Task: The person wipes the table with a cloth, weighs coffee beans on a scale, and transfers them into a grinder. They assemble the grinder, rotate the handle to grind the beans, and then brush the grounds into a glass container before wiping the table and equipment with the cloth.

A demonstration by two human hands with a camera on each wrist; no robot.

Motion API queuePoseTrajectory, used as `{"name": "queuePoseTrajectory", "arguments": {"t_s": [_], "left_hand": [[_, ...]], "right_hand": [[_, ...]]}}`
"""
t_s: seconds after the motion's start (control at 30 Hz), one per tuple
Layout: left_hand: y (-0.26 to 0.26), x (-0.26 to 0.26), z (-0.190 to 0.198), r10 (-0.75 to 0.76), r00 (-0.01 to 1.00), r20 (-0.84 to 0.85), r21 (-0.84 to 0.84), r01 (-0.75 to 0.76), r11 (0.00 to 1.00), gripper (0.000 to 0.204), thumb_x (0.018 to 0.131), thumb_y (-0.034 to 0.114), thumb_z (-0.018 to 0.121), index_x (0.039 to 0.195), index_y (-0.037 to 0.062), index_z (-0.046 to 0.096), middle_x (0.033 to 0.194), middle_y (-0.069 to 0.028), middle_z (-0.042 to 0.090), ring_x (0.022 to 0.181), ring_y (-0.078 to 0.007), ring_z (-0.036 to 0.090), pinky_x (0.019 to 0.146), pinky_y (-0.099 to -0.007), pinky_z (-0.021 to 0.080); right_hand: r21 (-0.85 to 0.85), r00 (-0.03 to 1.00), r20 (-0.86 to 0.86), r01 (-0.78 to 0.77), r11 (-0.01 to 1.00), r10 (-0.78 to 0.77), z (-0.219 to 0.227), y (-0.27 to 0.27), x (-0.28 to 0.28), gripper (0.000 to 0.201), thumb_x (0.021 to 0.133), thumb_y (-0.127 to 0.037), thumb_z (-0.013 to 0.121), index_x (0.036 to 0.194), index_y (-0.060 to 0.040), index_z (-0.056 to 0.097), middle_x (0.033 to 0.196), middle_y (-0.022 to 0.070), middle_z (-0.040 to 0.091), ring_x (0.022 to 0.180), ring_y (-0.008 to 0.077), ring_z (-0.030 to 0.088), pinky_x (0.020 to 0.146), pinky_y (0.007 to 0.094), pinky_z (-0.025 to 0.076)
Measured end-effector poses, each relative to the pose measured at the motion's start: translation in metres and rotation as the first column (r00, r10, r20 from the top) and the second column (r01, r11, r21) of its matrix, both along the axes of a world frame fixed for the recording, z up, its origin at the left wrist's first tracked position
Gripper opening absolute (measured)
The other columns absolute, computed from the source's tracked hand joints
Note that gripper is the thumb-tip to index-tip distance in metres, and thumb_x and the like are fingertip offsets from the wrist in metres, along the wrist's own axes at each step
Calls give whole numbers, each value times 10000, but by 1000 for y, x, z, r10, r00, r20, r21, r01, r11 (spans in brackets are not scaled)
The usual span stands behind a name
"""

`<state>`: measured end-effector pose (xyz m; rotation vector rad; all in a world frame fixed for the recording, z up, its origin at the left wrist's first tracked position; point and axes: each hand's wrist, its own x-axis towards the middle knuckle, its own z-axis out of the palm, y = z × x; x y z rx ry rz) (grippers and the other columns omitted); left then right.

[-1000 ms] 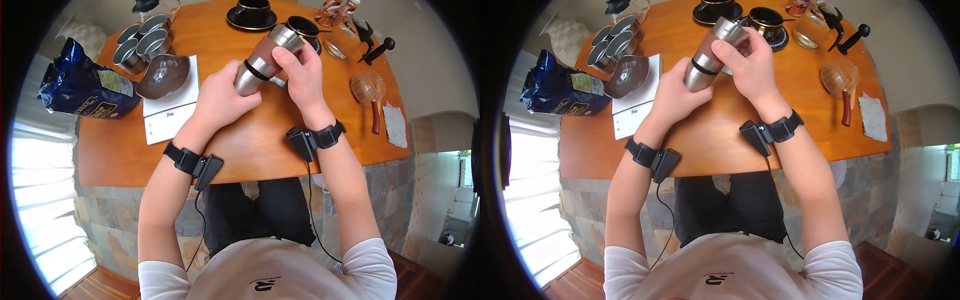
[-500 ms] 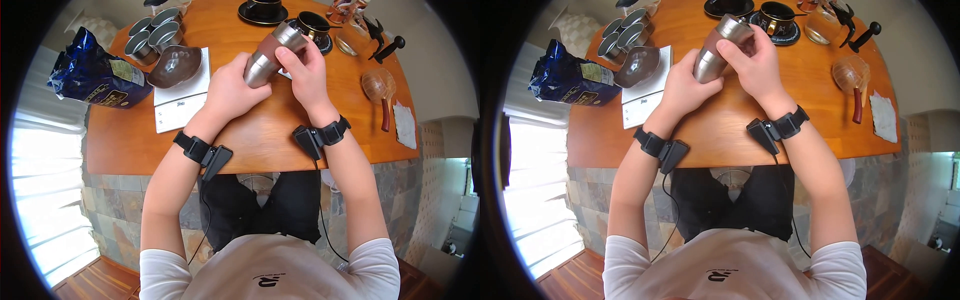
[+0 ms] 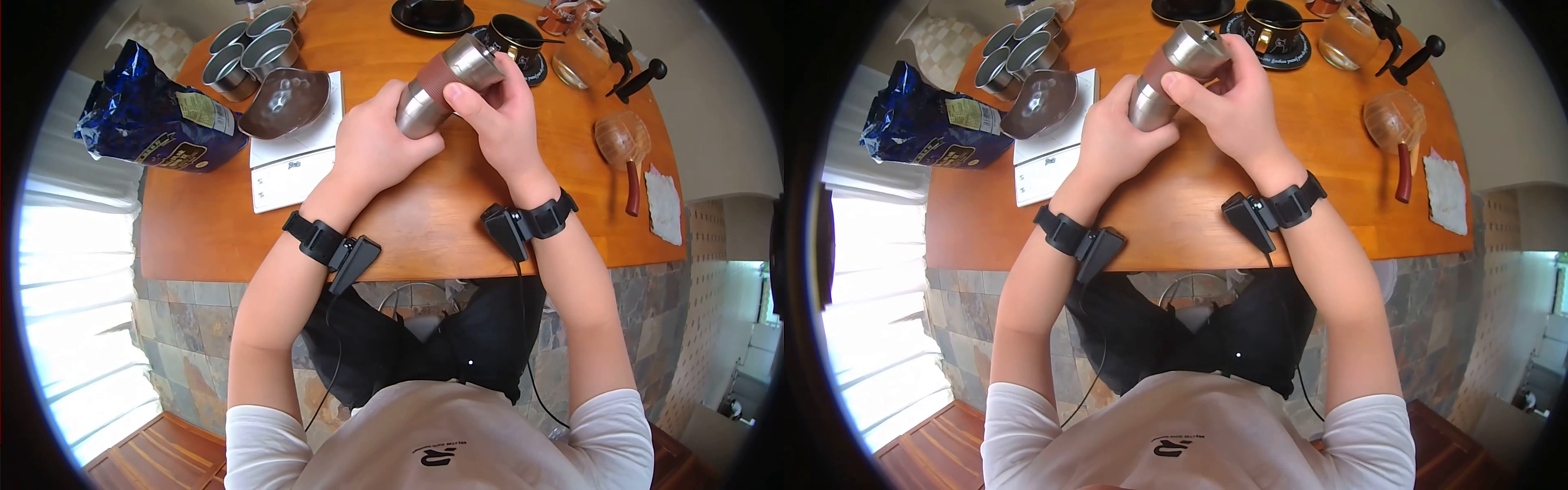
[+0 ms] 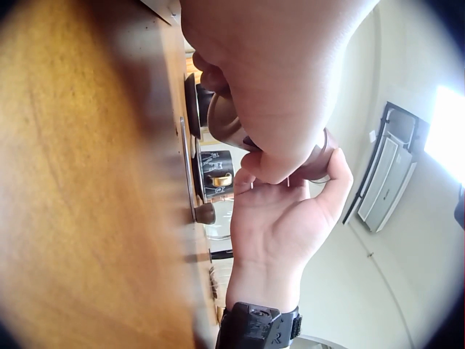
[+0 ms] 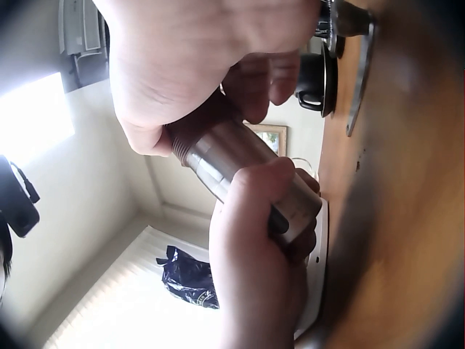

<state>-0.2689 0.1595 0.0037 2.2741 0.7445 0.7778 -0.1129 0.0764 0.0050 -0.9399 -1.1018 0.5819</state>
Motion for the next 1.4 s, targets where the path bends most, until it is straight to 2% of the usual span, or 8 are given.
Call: {"name": "queuePoseTrajectory", "arguments": {"t_s": [0.1, 0.17, 0.27, 0.63, 1.03, 1.13, 1.23, 1.4], "left_hand": [[-1, 1, 1, 32, 999, 37, 17, -33, 999, 509, 676, 272, 783, 1103, 46, 624, 913, -165, 705, 823, -324, 687, 749, -387, 549], [-2, 0, 2, 14, 1000, 4, 110, -15, 994, 438, 678, 260, 758, 1064, 94, 635, 873, -131, 707, 808, -345, 679, 720, -410, 553], [-1, -1, 4, -14, 999, 35, 195, 7, 981, 421, 671, 234, 761, 1053, 106, 639, 871, -128, 701, 806, -355, 668, 722, -413, 550], [-5, -1, -3, -95, 994, 47, 9, 94, 995, 403, 679, 169, 756, 1032, 41, 610, 906, -162, 690, 837, -361, 672, 748, -387, 543], [-7, -4, -8, -76, 994, 72, 88, 69, 994, 424, 663, 176, 770, 1032, 42, 611, 898, -184, 686, 831, -380, 668, 730, -408, 546], [-4, -3, -11, -94, 986, 140, 125, 76, 989, 371, 657, 214, 758, 920, 30, 572, 801, -188, 679, 757, -392, 661, 685, -444, 547], [-3, -1, -8, -60, 996, 71, -38, 63, 997, 399, 658, 228, 760, 949, 14, 590, 841, -205, 684, 798, -394, 665, 715, -429, 546], [-9, 0, 2, -168, 985, 43, -274, 174, 946, 425, 692, 171, 748, 1054, 0, 604, 864, -117, 669, 786, -227, 655, 729, -343, 529]], "right_hand": [[-53, 999, 36, 21, 998, -19, 3, -1, -2, 504, 840, -179, 791, 1228, -6, 521, 1088, 63, 639, 991, 136, 620, 898, 309, 515], [110, 985, -117, 138, 984, -125, 3, 1, -12, 521, 845, -174, 785, 1263, -9, 521, 1116, 69, 642, 1003, 142, 625, 911, 311, 519], [68, 988, -45, 152, 986, -149, 7, -4, -10, 489, 855, -158, 769, 1262, -13, 538, 1117, 78, 651, 998, 146, 631, 894, 305, 527], [59, 991, -90, 107, 992, -102, -4, -1, -11, 410, 849, -118, 757, 1195, -16, 562, 1049, 100, 658, 986, 164, 629, 873, 312, 531], [119, 992, -121, 58, 991, -43, -4, -4, -20, 428, 863, -92, 735, 1231, -12, 531, 1054, 132, 665, 972, 184, 642, 876, 344, 538], [67, 992, -118, 49, 997, -41, -5, 1, -16, 415, 870, -84, 731, 1228, -13, 533, 1044, 128, 668, 973, 184, 642, 867, 337, 538], [-43, 989, -127, 69, 997, -74, -1, 4, -12, 404, 876, -76, 728, 1224, -12, 533, 1032, 120, 670, 970, 186, 641, 859, 328, 537], [-5, 965, -256, 60, 998, -59, 7, -1, -12, 395, 890, -91, 712, 1230, -15, 526, 1035, 129, 673, 1000, 221, 658, 860, 348, 546]]}}
